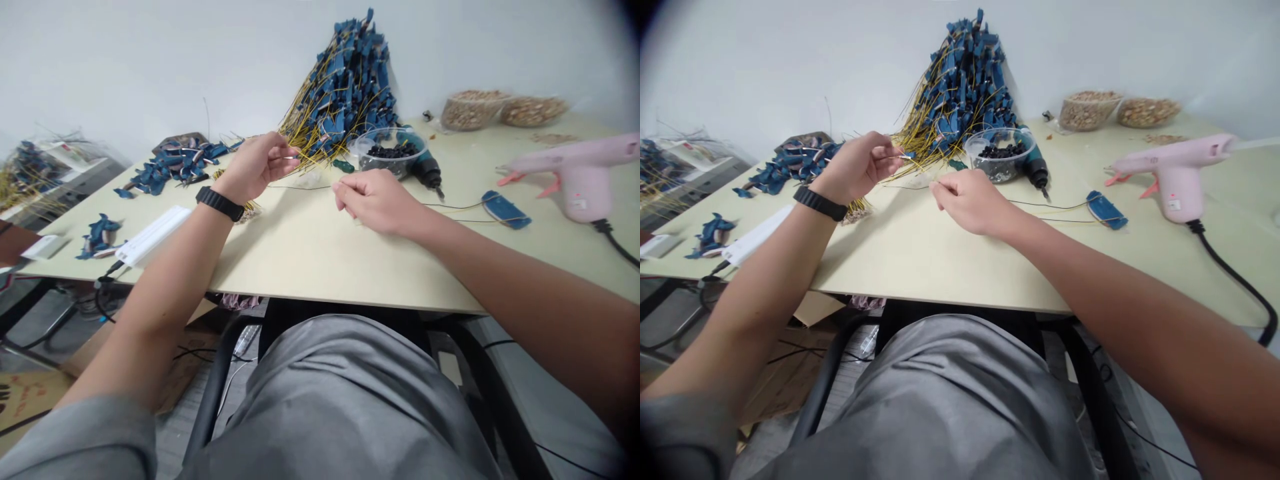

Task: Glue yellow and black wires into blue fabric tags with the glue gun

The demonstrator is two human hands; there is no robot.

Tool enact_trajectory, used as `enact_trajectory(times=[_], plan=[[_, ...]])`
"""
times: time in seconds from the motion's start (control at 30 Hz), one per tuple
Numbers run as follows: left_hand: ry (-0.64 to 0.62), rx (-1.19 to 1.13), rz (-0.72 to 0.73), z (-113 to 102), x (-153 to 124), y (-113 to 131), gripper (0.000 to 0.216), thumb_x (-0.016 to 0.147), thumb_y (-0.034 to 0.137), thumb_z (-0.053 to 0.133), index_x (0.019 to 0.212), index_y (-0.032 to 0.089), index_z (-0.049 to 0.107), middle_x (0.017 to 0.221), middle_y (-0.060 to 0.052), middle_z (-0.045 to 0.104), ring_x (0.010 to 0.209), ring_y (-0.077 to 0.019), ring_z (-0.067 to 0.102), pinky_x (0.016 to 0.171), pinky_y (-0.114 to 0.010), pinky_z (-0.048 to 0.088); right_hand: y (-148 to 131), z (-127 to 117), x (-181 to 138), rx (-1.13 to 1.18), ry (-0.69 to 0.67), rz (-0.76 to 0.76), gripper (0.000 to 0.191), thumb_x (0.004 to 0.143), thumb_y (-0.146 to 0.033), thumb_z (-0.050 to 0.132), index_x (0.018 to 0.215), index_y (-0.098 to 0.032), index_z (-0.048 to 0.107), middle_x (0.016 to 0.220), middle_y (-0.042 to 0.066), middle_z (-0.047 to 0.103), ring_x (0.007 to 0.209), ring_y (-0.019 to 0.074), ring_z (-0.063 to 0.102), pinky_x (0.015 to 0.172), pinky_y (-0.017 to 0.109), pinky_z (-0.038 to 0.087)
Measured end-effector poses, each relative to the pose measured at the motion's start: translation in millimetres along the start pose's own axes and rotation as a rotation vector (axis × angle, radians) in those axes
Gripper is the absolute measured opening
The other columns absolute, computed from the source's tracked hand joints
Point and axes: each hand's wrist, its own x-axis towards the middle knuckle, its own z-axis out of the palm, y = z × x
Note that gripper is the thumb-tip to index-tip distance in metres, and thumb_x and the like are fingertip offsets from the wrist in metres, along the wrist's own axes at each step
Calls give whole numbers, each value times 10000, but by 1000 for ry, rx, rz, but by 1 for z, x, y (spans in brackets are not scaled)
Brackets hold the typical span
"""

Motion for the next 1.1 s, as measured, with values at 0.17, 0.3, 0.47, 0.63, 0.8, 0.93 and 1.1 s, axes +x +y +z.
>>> enact_trajectory(times=[0.17, 0.3, 0.47, 0.63, 0.8, 0.93, 1.1], plan=[[176, 394, 188, -30, 13, 2, 328, 1072, 370, 895, 925, 298, 612, 843, 33, 741, 824, -158, 559, 801, -357, 522, -6, -9, -1, -50, 48, -8, 519, 1202, -319, 654, 691, -277, 569, 659, 18, 582, 765, 230, 586, 834, 423, 468], [72, 544, 379, -47, 17, 8, 323, 1032, 323, 1003, 1018, 235, 692, 943, 56, 718, 1003, -136, 536, 999, -310, 480, -15, -16, -4, -87, 47, 58, 460, 1182, -352, 689, 732, -277, 628, 674, 26, 552, 797, 253, 581, 853, 441, 486], [-231, 608, 442, -31, 3, 5, 401, 899, 476, 1161, 1097, 304, 857, 1215, -44, 901, 1515, -325, 676, 1203, -354, 539, -18, -16, -4, -102, 23, 67, 438, 1200, -494, 694, 826, -279, 770, 652, 22, 539, 757, 251, 559, 819, 441, 491], [-404, 680, 391, 5, -6, -15, 301, 843, 222, 1127, 1055, 300, 928, 1147, -80, 951, 1363, -358, 817, 1269, -450, 574, -18, -17, -5, -91, 10, 65, 433, 1193, -512, 688, 854, -278, 820, 659, 42, 599, 778, 270, 604, 814, 456, 485], [-243, 616, 426, 10, -2, -24, 191, 980, 161, 997, 873, 282, 896, 998, -92, 871, 1289, -361, 738, 1266, -505, 574, -18, -17, -6, -61, 67, 49, 443, 1203, -477, 688, 817, -277, 776, 726, 73, 665, 829, 285, 634, 871, 485, 494], [-171, 607, 459, -1, 0, -15, 248, 1036, 248, 984, 836, 295, 846, 969, -114, 820, 1442, -404, 632, 1353, -549, 536, -14, -20, -4, -4, 110, 32, 550, 1244, -457, 695, 724, -285, 640, 729, 92, 659, 840, 274, 617, 899, 494, 483], [-132, 675, 509, -12, 0, -1, 254, 1054, 315, 914, 824, 306, 806, 870, -119, 773, 1480, -409, 577, 1312, -543, 521, -5, -28, 2, 24, 159, 0, 532, 1268, -433, 679, 752, -303, 690, 742, 78, 666, 837, 271, 630, 897, 475, 475]])
